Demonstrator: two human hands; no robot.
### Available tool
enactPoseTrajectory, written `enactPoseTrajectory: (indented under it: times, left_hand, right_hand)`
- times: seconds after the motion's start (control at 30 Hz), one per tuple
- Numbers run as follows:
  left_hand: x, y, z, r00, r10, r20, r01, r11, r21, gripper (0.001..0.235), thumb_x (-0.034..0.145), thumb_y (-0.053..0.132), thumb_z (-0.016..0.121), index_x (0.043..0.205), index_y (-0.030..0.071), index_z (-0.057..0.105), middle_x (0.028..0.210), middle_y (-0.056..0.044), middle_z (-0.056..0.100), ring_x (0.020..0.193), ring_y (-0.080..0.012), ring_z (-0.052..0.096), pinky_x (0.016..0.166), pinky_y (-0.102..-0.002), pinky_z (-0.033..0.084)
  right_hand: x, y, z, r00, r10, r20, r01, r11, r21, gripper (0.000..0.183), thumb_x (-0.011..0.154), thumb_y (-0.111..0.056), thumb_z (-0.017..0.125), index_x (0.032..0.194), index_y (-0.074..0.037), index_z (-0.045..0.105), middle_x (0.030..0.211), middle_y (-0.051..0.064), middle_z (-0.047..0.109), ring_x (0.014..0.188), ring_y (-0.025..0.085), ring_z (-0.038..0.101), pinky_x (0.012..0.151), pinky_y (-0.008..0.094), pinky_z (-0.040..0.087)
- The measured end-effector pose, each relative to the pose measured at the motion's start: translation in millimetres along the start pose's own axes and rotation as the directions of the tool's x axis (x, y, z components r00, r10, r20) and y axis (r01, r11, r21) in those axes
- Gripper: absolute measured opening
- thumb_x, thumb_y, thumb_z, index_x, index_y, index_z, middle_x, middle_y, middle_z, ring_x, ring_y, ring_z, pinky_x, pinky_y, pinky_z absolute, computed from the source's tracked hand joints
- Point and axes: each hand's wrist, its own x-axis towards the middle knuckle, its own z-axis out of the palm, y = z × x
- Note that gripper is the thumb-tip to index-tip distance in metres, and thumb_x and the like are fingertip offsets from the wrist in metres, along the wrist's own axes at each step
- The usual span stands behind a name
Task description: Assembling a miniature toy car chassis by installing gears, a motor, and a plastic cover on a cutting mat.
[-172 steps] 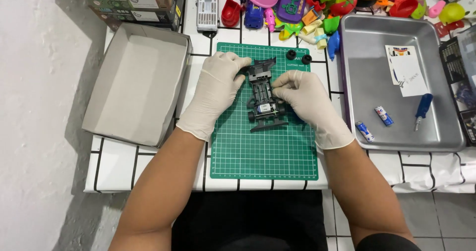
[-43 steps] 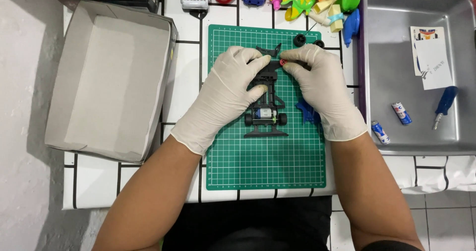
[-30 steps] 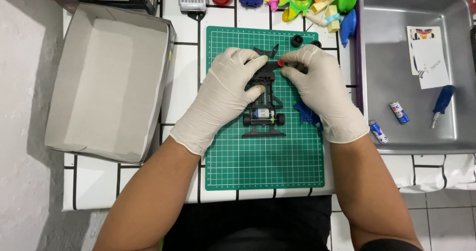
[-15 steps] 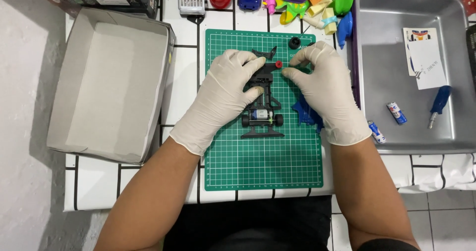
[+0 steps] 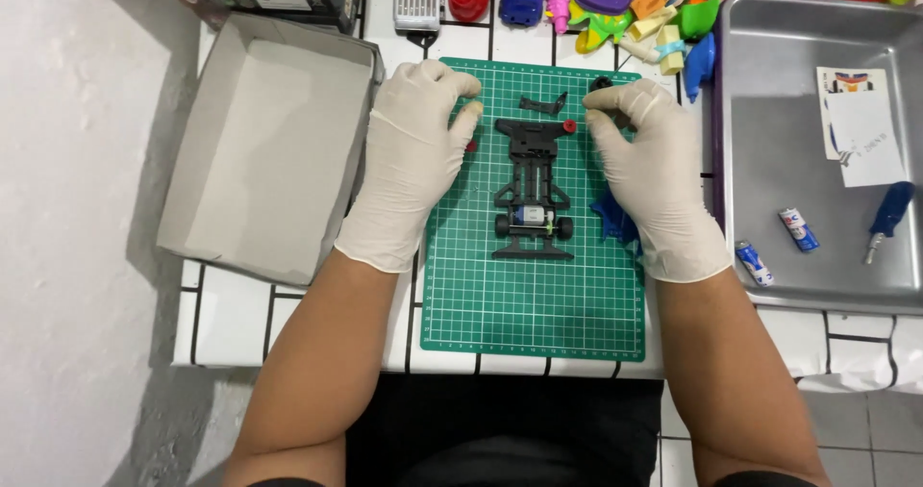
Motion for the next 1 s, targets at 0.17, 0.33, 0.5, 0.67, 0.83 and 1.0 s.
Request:
enactPoseTrajectory:
  times: [0.17,0.33,0.5,0.67,0.83,1.0]
  left_hand:
    - [-6.8,-3.7,2.6,0.992,-0.066,0.105,0.057,0.995,0.085,0.006,0.092,0.021,0.070,0.093,0.021,0.076,0.087,0.000,0.065,0.089,-0.0249,0.059,0.078,-0.042,0.044]
    - [-10.1,0.4,4.4,0.968,-0.124,0.217,0.087,0.981,0.171,0.003,0.086,0.025,0.080,0.088,0.023,0.078,0.081,0.004,0.064,0.088,-0.0191,0.061,0.081,-0.037,0.046]
    - [-10.2,4.1,1.5,0.948,-0.171,0.269,0.123,0.975,0.187,0.007,0.082,0.018,0.082,0.086,0.024,0.079,0.082,0.004,0.066,0.091,-0.0200,0.063,0.084,-0.037,0.047]
    - [-10.2,1.1,8.2,0.952,-0.156,0.263,0.130,0.985,0.114,0.010,0.081,0.016,0.081,0.085,0.023,0.076,0.082,0.004,0.067,0.093,-0.0216,0.064,0.086,-0.038,0.047]
    - [-5.3,16.3,-0.1,0.975,-0.124,0.186,0.140,0.987,-0.074,0.012,0.085,0.014,0.078,0.090,0.024,0.073,0.085,0.005,0.071,0.094,-0.0189,0.067,0.086,-0.035,0.049]
    - [-2.2,41.1,-8.0,0.948,-0.282,0.148,0.315,0.767,-0.559,0.015,0.089,0.008,0.077,0.097,0.020,0.077,0.085,-0.001,0.073,0.088,-0.0163,0.069,0.088,-0.031,0.052]
  right_hand:
    - [-2.7,-5.7,7.6,0.999,0.001,-0.053,0.003,0.997,0.075,0.015,0.098,0.003,0.071,0.110,-0.005,0.077,0.103,0.010,0.071,0.099,0.024,0.066,0.089,0.036,0.052]
    - [-3.6,-4.3,10.0,0.994,0.067,-0.091,-0.058,0.994,0.097,0.018,0.094,0.003,0.077,0.105,-0.010,0.079,0.095,0.006,0.071,0.089,0.019,0.067,0.083,0.032,0.052]
    - [-3.3,-6.7,11.5,0.994,0.088,-0.058,-0.083,0.994,0.075,0.016,0.094,-0.002,0.077,0.105,-0.013,0.080,0.097,0.003,0.072,0.092,0.018,0.070,0.087,0.031,0.053]
    - [-2.6,-10.3,11.2,0.995,0.085,-0.047,-0.082,0.994,0.073,0.017,0.093,-0.002,0.077,0.105,-0.014,0.080,0.097,0.002,0.073,0.090,0.017,0.069,0.087,0.031,0.053]
    - [-4.9,-20.3,8.9,0.999,0.042,-0.026,-0.039,0.992,0.124,0.019,0.093,0.002,0.076,0.106,-0.011,0.080,0.098,0.007,0.073,0.091,0.021,0.070,0.088,0.034,0.054]
    - [-7.1,-33.4,17.1,0.993,-0.114,0.011,0.110,0.977,0.184,0.026,0.089,0.002,0.082,0.113,-0.008,0.077,0.095,0.010,0.071,0.092,0.026,0.070,0.089,0.041,0.056]
